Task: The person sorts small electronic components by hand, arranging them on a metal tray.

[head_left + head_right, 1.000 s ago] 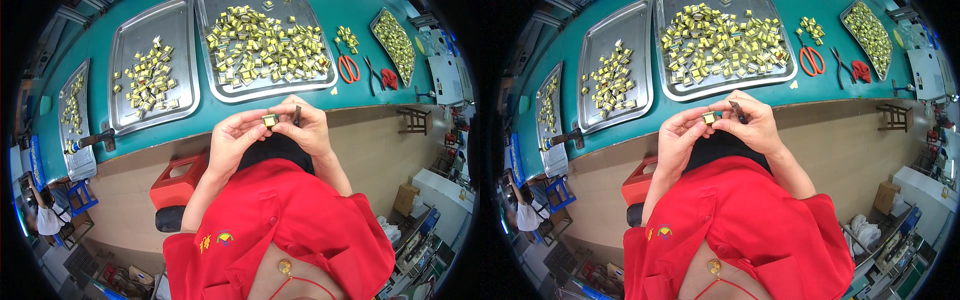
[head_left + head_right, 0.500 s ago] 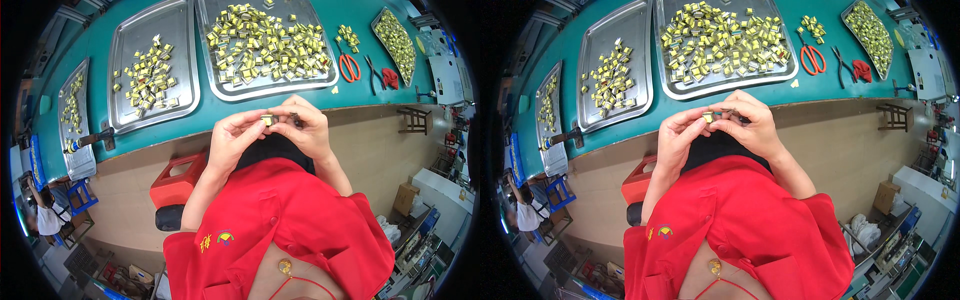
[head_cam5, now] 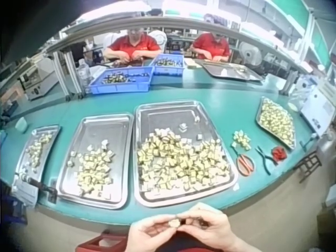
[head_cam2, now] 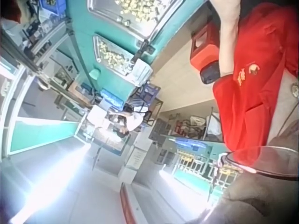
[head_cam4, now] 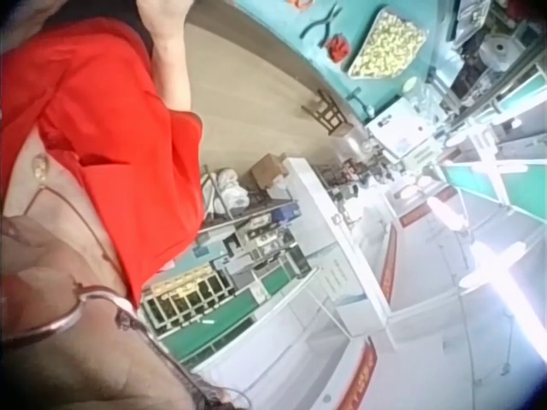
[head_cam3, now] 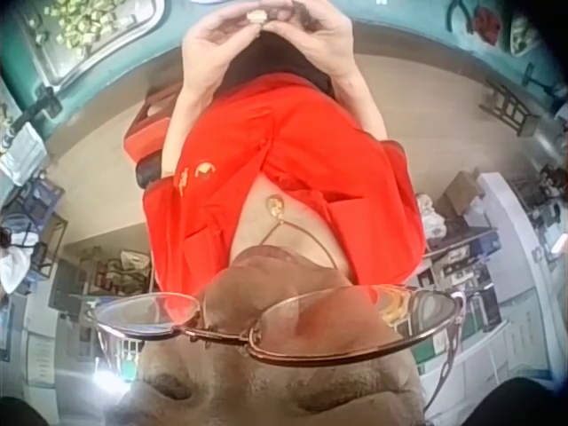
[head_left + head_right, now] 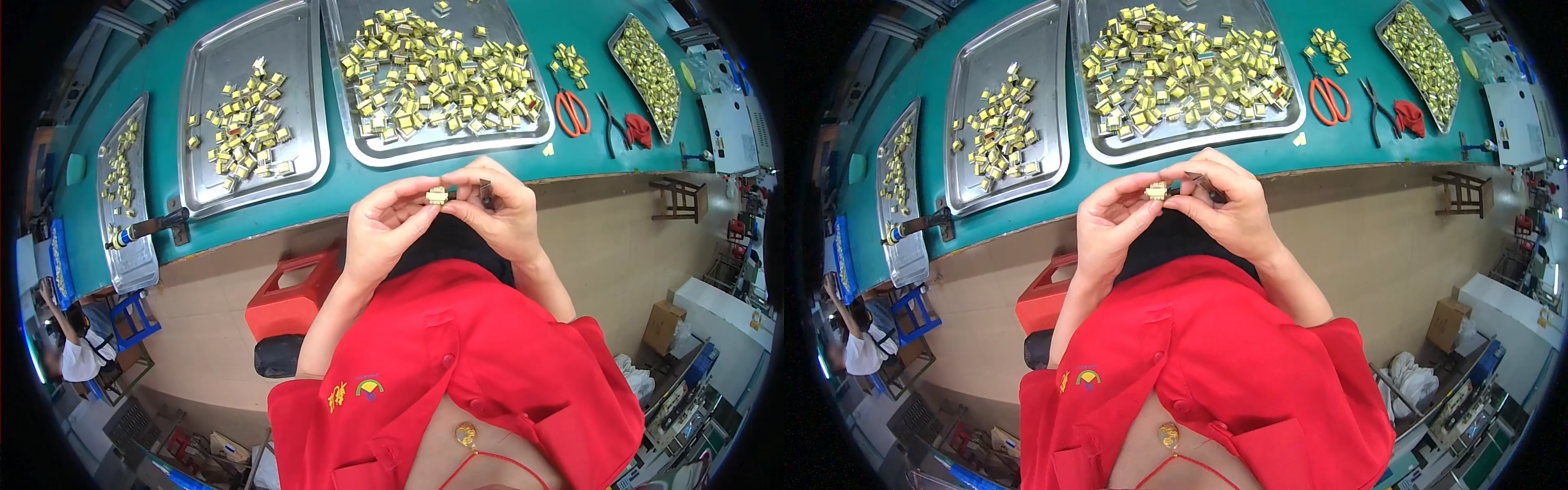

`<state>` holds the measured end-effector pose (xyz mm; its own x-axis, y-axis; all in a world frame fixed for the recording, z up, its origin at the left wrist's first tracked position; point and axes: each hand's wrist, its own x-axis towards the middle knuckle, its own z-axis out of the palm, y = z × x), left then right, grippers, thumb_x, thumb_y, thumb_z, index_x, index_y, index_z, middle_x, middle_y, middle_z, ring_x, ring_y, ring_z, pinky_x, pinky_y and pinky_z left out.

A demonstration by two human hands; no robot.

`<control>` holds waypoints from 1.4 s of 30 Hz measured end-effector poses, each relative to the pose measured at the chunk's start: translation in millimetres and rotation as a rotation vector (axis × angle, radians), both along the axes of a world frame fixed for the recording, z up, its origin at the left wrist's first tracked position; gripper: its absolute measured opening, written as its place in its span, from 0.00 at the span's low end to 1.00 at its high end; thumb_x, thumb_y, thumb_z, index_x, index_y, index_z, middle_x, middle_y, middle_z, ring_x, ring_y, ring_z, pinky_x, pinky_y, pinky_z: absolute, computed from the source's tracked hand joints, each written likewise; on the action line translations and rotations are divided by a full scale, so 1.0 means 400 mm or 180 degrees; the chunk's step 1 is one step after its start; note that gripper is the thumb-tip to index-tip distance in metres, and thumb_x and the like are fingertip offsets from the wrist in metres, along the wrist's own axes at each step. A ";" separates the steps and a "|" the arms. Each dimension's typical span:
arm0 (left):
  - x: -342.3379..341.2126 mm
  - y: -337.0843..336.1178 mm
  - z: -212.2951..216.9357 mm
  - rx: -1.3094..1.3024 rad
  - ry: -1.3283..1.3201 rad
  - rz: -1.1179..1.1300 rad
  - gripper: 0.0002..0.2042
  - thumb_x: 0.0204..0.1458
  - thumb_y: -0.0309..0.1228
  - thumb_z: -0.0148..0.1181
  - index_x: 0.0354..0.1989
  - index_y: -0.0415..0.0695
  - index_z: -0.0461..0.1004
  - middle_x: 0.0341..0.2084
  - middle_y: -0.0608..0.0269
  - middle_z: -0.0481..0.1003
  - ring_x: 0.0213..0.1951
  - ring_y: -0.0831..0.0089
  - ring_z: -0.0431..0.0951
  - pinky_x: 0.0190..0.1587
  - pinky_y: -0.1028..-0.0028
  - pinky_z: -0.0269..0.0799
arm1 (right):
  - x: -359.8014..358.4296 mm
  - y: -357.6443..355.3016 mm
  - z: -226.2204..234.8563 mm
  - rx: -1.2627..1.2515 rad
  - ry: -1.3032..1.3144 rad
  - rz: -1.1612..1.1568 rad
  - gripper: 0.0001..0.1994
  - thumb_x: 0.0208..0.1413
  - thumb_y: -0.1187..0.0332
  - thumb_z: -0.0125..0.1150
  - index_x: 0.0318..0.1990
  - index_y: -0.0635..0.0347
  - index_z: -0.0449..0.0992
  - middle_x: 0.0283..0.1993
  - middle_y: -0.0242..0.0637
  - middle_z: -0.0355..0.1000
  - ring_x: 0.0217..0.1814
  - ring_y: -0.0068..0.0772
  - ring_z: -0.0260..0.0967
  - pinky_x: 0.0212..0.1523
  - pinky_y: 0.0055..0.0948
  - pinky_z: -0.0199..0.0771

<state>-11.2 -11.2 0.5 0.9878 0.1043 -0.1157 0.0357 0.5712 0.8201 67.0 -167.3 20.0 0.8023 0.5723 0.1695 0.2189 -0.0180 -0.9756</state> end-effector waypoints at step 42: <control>0.271 0.189 0.022 0.5083 -0.0892 0.0710 0.10 0.45 0.26 0.60 0.37 0.41 0.76 0.32 0.58 0.75 0.32 0.62 0.74 0.34 0.70 0.69 | 0.006 -0.024 -0.045 -0.0141 0.0743 -0.0298 0.04 0.51 0.76 0.60 0.26 0.65 0.72 0.24 0.28 0.68 0.24 0.14 0.62 0.26 0.14 0.60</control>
